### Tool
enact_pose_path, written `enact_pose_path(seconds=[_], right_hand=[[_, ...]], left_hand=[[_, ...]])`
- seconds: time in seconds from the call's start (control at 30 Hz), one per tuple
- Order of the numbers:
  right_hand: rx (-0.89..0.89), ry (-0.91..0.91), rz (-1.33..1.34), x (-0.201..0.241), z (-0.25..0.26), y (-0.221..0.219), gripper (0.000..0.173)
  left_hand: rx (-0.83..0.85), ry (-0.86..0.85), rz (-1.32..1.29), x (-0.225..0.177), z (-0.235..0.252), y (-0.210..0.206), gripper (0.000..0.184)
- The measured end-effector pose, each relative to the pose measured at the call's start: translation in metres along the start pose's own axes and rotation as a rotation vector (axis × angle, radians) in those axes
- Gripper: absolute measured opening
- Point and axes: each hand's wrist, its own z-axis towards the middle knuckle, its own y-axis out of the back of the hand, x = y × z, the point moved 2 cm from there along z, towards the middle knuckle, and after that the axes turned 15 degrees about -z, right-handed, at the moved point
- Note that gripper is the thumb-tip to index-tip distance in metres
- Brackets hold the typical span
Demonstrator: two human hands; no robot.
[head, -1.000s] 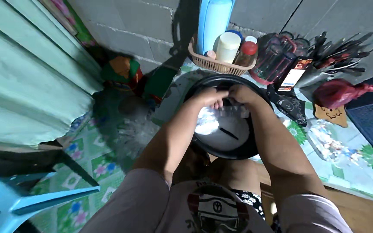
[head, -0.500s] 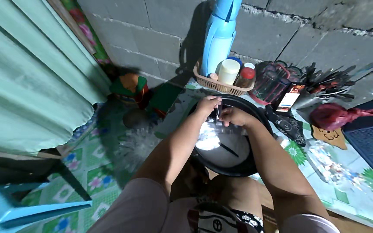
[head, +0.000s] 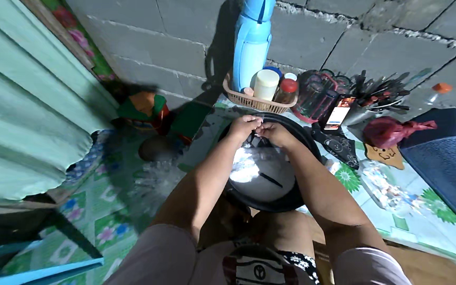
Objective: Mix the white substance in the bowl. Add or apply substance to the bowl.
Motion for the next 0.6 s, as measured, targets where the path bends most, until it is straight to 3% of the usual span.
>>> enact_pose_path(seconds=[0.2, 0.6], right_hand=[[0.070, 0.090, -0.027, -0.0045, 0.0048, -0.0034, 0.016], [0.145, 0.036, -0.063, 0.0039, 0.0003, -0.0023, 0.017]], left_hand=[[-0.037, -0.061, 0.015, -0.0001, 0.0017, 0.0026, 0.024], [-0.063, -0.092, -0.113, -0.0003, -0.0003, 0.0027, 0.021]])
